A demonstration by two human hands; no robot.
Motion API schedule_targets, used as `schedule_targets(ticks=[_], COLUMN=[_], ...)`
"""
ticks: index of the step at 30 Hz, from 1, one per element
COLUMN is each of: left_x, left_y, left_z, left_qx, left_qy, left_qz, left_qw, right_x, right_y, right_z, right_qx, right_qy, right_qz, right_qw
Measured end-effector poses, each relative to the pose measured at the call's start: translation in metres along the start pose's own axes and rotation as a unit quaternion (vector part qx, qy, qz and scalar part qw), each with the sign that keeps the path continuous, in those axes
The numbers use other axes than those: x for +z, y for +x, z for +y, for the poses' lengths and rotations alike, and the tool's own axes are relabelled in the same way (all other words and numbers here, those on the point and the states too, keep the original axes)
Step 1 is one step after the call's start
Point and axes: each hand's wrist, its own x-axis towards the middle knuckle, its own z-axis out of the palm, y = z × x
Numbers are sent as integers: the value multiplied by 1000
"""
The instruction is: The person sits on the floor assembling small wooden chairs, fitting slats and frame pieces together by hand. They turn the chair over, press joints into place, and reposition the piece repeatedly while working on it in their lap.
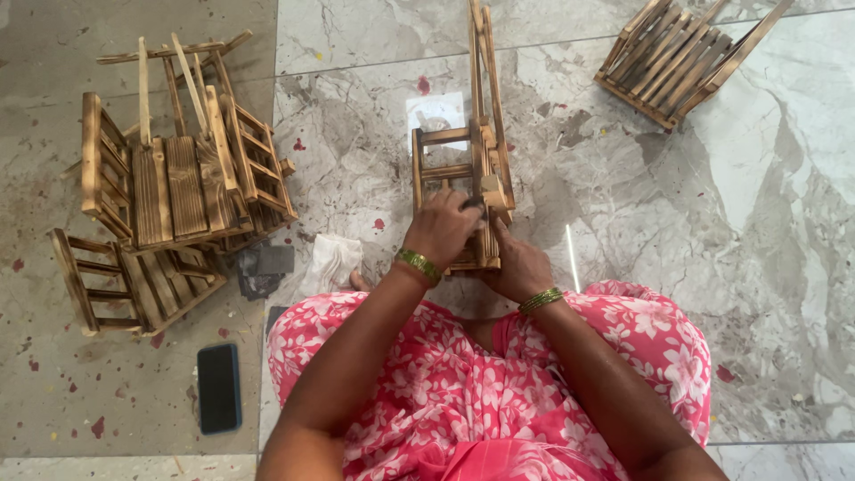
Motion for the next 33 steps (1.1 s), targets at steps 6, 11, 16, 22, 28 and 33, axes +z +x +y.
schedule_targets(ticks=[6, 11, 16, 22, 28, 33], left_x=[-7, -8, -8, -11, -4, 13], left_y=[5, -21, -3, -29, -34, -15], left_z=[3, 15, 17, 32, 29, 9], left_qx=[-39, 29, 25, -17, 6, -5], left_qy=[-65, -56, -12, -105, -94, -147], left_qz=[-53, 66, 105, 40, 150, 159], left_qw=[996, 996, 994, 993, 984, 976], right_x=[-3, 2, 7, 10, 5, 1], right_y=[1, 1, 3, 1, 0, 4], right_z=[-2, 1, 6, 6, 1, -3], right_qx=[11, 5, -6, -14, 7, 23], right_qy=[-7, 5, 11, -17, -4, -22], right_qz=[-7, 3, 16, 11, -6, -36], right_qw=[1000, 1000, 1000, 1000, 1000, 999])
